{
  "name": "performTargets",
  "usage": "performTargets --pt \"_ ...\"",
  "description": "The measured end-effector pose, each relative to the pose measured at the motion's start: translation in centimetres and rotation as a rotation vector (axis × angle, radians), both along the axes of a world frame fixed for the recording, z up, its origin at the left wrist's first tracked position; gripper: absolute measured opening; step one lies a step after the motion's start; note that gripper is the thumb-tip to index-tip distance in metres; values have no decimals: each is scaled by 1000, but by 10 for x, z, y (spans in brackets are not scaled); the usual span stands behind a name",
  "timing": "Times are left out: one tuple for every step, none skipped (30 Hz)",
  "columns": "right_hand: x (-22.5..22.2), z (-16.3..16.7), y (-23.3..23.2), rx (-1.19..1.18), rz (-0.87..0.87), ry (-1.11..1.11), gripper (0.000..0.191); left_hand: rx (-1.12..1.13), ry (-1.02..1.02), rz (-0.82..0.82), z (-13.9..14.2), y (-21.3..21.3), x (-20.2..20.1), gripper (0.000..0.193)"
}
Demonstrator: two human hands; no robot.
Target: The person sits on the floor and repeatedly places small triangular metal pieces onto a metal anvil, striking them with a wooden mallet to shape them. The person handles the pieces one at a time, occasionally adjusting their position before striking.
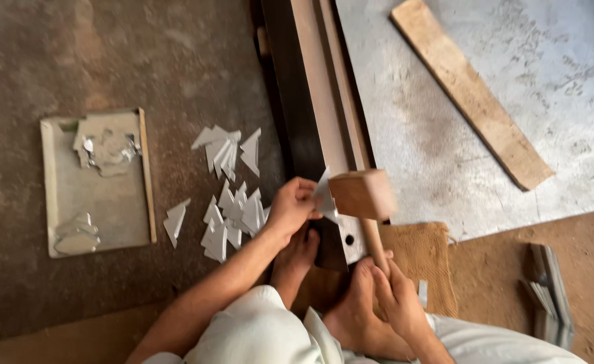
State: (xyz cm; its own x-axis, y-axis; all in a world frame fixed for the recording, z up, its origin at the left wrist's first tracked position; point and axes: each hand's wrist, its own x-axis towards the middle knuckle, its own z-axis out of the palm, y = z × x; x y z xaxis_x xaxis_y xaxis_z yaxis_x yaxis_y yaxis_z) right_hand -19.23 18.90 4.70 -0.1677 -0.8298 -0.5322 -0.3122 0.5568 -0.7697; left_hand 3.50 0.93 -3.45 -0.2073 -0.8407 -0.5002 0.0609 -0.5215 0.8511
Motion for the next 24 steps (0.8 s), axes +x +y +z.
performTargets --pt "0 -4 3 6 -72 -76 31 8 8 4 -1 5 7 27" --pt "0 -10 5 12 -134 -147 31 -23 -29 23 -1 4 18 29" --pt "-3 -14 7 38 -101 -135 30 -41 -65 53 1 7 38 31" --pt "-5 -18 12 82 -72 -126 30 -40 -105 79 3 16 59 33" --pt "-4 -22 20 135 -56 -124 32 -176 -378 37 5 21 82 42" --pt "-1 -27 25 178 -79 -120 33 -324 -649 -19 6 16 103 51" --pt "2 -34 28 211 -100 -113 33 -477 -923 -13 5 6 118 48" --pt "5 -40 32 247 -114 -102 33 -627 -1193 -1 3 -3 127 46" --pt "7 -45 33 254 -143 -158 34 -548 -1153 7 -2 -18 130 30" --pt "9 -49 34 262 -172 -215 35 -469 -1113 13 -5 -34 132 16" --pt "10 -52 36 278 -201 -271 35 -470 -1124 35 -8 -51 127 18" --pt "11 -53 36 226 -143 -205 35 -473 -1132 54 -12 -68 120 20" --pt "12 -53 35 169 -90 -138 36 -470 -1205 33 -13 -84 113 23" --pt "12 -52 34 108 -39 -71 36 -471 -1276 11 -13 -97 104 27" --pt "13 -49 33 153 -61 -76 36 -470 -1334 -20 -10 -106 101 26" --pt "13 -46 32 201 -80 -81 35 -465 -1391 -51 -7 -113 97 26" --pt "14 -42 31 250 -98 -85 35 -458 -1447 -82 -5 -115 94 25" --pt "16 -39 30 266 -116 -105 36 -439 -1413 -86 -2 -116 93 23" --pt "18 -35 29 283 -133 -127 37 -420 -1380 -91 3 -114 93 21" --pt "20 -33 27 302 -152 -151 37 -401 -1349 -98 8 -110 92 20" --pt "22 -32 26 266 -139 -135 36 -266 -1027 -33 13 -106 89 20" --pt "24 -32 26 230 -127 -122 34 -136 -705 26 18 -101 86 21" --pt "25 -33 25 197 -114 -108 32 -8 -382 81 22 -94 82 22" --pt "26 -35 26 228 -144 -157 32 2 -319 82 26 -85 76 26"
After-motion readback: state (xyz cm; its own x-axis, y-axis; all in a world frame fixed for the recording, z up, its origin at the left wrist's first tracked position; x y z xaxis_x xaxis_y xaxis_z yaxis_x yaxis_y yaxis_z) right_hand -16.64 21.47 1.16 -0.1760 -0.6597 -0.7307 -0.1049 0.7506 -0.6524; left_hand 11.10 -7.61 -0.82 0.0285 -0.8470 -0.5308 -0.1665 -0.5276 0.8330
